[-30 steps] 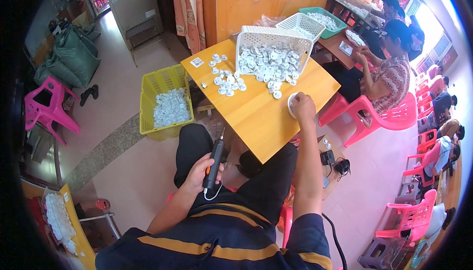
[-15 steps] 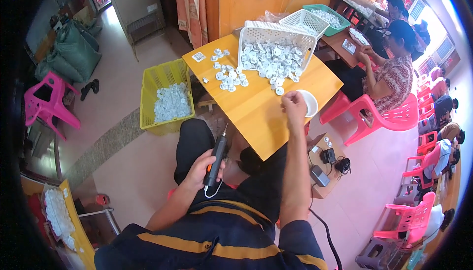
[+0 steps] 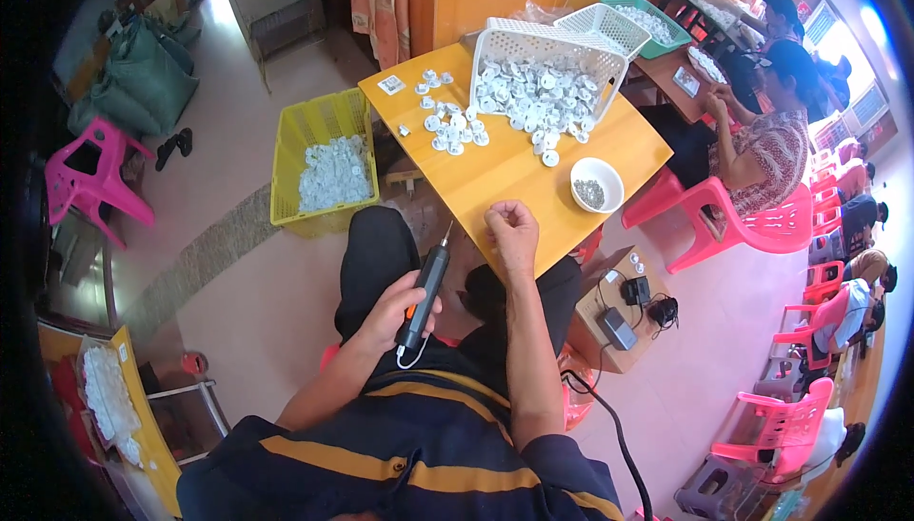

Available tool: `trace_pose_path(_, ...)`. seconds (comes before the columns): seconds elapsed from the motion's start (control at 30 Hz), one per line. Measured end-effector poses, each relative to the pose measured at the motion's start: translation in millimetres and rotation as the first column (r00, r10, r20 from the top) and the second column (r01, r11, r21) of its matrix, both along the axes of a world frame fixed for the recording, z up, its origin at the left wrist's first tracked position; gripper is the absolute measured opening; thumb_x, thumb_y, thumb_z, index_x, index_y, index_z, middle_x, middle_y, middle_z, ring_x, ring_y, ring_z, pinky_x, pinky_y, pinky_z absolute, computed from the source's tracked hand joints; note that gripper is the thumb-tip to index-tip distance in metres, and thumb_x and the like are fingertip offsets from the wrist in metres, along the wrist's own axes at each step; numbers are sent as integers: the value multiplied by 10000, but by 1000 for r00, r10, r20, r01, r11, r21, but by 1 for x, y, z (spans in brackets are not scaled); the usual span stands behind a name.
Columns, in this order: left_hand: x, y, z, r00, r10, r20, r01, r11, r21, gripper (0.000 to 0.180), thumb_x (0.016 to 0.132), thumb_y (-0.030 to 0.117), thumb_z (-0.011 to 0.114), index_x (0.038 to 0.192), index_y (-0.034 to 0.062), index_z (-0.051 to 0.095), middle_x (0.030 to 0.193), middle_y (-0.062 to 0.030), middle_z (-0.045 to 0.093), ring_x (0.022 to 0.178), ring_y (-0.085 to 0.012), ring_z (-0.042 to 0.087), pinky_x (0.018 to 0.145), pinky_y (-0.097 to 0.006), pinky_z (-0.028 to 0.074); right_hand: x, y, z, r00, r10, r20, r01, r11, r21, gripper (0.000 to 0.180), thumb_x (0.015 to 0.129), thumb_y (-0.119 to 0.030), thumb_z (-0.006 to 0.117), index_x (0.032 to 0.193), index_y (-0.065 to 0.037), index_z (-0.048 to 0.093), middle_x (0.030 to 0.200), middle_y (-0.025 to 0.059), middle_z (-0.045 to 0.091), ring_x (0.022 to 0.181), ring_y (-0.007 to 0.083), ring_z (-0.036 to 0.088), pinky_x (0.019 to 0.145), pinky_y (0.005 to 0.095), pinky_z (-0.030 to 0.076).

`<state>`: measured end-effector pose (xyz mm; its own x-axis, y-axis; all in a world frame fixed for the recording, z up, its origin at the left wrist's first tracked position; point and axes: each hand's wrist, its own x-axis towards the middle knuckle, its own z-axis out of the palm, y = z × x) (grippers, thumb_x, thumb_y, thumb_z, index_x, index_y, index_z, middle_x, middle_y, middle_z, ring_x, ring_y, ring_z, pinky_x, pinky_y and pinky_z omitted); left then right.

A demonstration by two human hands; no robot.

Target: Assembling small white plastic components using an electric screwdriver in a manufacturing setting.

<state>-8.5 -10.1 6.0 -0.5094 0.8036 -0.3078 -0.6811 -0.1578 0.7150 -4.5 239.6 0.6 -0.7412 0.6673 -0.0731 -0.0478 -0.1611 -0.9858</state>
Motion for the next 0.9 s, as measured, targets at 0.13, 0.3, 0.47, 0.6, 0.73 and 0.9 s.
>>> trace_pose_path(0.13, 1, 0, -1, 1000, -4, -1, 4, 1000, 0, 336, 1026, 188, 496, 1339, 66, 488, 941, -96, 660, 666, -163, 668, 576, -288, 566, 3, 1, -2, 1000, 11, -3, -11, 1000, -4, 80, 883, -60, 710, 919, -66, 639, 759, -18, 618, 576, 70, 548, 517, 219, 432)
trace_pose_path(0.3, 2, 0, 0, 1000, -2, 6, 2, 1000, 14, 324, 1028, 182, 490, 1332, 70, 494, 940, -94, 660, 663, -158, 665, 575, -279, 561, 0, -1, 1, 999, 0, -33, 2, 999, 45, 60, 914, -54, 699, 937, -53, 644, 776, -8, 630, 607, 74, 564, 537, 223, 445)
trace_pose_path(0.47, 3, 0, 2, 1000, -5, -2, 5, 1000, 4, 334, 1025, 166, 490, 1346, 72, 490, 936, -87, 655, 658, -149, 657, 577, -271, 552, -1, -2, 9, 1000, 28, 13, -27, 999, -34, 70, 939, -30, 676, 1008, -32, 664, 799, 5, 647, 636, 84, 587, 564, 221, 461)
trace_pose_path(0.6, 4, 0, 1, 1000, -4, -17, 4, 1000, 12, 383, 1015, 143, 502, 1388, 69, 459, 941, -83, 648, 659, -144, 649, 579, -268, 542, 0, -9, 9, 998, 52, -42, -58, 986, -155, 79, 958, -23, 660, 1033, 2, 662, 831, 30, 660, 678, 110, 614, 609, 234, 502)
trace_pose_path(0.73, 4, 1, 3, 998, -36, -60, 36, 999, -6, 454, 1011, 135, 511, 1447, 61, 413, 941, -83, 640, 668, -146, 642, 600, -271, 538, -2, -5, 0, 988, 130, -80, -145, 965, -219, 74, 964, -13, 655, 1033, 13, 659, 858, 51, 665, 715, 126, 633, 646, 244, 526)
trace_pose_path(0.9, 5, 1, 7, 993, -53, -108, 53, 999, -11, 492, 1003, 123, 523, 1470, 41, 390, 935, -87, 634, 679, -149, 638, 628, -280, 537, -2, -2, -3, 965, 235, -114, -261, 899, -352, 93, 961, -8, 646, 1054, -5, 648, 891, 56, 658, 752, 141, 652, 677, 256, 551)
